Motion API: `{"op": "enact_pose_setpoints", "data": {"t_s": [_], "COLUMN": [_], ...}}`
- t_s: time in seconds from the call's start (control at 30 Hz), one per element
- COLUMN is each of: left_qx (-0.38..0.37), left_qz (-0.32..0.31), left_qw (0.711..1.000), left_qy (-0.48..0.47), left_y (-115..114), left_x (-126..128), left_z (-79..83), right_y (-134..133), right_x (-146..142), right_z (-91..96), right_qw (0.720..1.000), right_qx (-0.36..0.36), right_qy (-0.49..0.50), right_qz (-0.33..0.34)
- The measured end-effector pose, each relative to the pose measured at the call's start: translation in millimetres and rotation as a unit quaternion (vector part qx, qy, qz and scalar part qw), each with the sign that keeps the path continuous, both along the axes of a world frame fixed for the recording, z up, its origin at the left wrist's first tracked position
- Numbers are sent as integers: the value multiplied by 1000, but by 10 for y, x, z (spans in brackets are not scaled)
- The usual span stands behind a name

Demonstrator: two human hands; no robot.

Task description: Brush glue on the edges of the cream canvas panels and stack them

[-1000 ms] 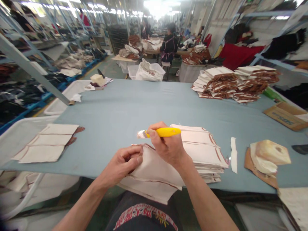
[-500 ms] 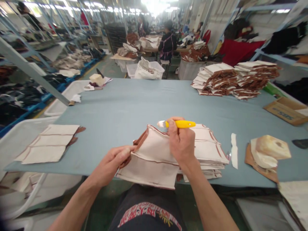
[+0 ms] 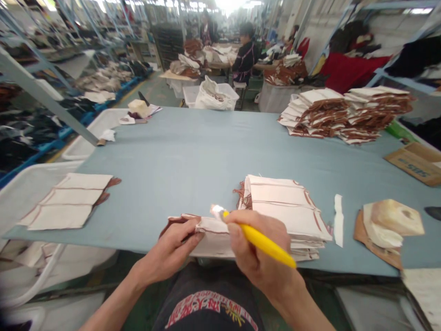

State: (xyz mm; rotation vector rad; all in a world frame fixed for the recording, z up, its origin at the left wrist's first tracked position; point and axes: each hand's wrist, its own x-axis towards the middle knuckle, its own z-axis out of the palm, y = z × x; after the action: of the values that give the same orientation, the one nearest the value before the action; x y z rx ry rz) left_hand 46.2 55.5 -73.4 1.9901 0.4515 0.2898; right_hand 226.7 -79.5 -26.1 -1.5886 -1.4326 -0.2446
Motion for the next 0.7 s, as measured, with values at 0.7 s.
{"op": "enact_pose_setpoints", "data": {"t_s": [0.7], "left_qx": [-286], "left_qz": [2], "left_qw": [958], "left_qy": [20], "left_y": [217], "left_x": [89], "left_z": [223], "right_y": [65], "right_x": [2], "right_z": [-17], "right_qw": [948], "right_qx": [71], "right_qy": [296], "right_qz": [92]}}
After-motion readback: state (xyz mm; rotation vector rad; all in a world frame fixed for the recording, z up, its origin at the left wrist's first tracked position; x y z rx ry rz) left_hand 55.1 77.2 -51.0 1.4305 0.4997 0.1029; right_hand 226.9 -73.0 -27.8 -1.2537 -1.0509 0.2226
